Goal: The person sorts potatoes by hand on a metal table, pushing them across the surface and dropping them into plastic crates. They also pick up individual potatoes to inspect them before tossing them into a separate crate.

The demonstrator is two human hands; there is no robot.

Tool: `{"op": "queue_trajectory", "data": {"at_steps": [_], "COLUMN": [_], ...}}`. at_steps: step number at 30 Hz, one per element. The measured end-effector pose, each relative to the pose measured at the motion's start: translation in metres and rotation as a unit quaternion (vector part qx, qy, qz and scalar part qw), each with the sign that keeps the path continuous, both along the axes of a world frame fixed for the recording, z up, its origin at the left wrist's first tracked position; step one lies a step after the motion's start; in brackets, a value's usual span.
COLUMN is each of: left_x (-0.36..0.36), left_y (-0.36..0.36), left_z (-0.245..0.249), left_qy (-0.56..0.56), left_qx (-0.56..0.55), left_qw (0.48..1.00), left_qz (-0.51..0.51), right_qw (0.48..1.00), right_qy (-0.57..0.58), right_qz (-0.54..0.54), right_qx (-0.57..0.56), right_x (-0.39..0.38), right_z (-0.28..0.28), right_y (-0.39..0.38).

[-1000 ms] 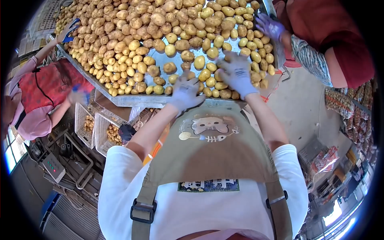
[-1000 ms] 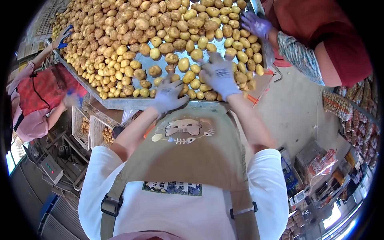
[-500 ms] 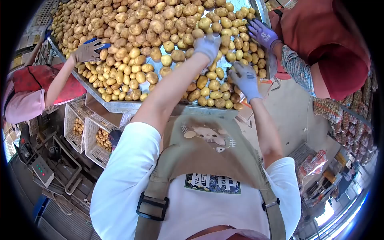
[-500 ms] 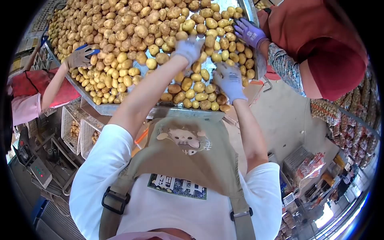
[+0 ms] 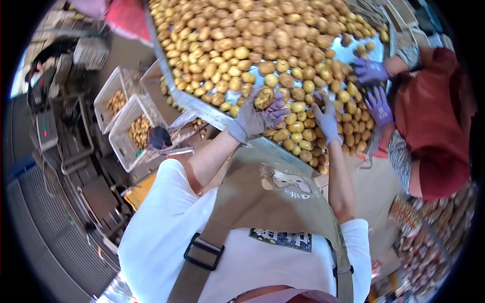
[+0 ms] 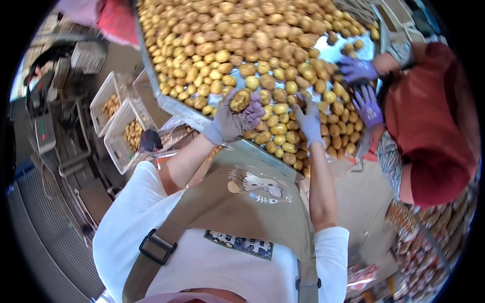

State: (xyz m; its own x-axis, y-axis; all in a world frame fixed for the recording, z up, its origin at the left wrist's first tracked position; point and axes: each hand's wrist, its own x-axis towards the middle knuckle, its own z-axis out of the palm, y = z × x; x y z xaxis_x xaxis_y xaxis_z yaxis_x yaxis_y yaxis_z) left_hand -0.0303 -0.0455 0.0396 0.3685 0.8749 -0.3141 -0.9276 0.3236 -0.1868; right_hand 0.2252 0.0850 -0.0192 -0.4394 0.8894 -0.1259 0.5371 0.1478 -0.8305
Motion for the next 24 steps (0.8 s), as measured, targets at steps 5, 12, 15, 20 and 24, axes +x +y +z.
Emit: {"op": "queue_trajectory", "data": {"at_steps": [5,12,15,20,24], "left_x": [-0.017,-0.133,-0.262,-0.292,-0.236], "left_y": [-0.045,-0.116,-0.17,-0.185,-0.124], "left_z": [-0.004,0.009,0.034,0.101,0.063], "left_qy": [-0.02,0.131,0.196,0.293,0.297], "left_qx": [0.026,-0.018,-0.07,-0.036,0.004], "left_qw": [0.991,0.942,0.869,0.766,0.836], "left_qz": [0.127,0.308,0.449,0.571,0.462], "right_qw": [0.996,0.987,0.987,0.99,0.984], "right_qy": [-0.067,-0.035,-0.081,-0.076,-0.074], "right_qz": [0.034,0.077,0.08,0.07,0.061], "right_qx": [0.051,0.136,0.114,0.093,0.148], "right_x": [-0.009,0.029,0.036,0.044,0.027], "right_z": [0.041,0.049,0.069,0.062,0.052], "right_y": [-0.023,-0.031,-0.036,-0.038,-0.046]}}
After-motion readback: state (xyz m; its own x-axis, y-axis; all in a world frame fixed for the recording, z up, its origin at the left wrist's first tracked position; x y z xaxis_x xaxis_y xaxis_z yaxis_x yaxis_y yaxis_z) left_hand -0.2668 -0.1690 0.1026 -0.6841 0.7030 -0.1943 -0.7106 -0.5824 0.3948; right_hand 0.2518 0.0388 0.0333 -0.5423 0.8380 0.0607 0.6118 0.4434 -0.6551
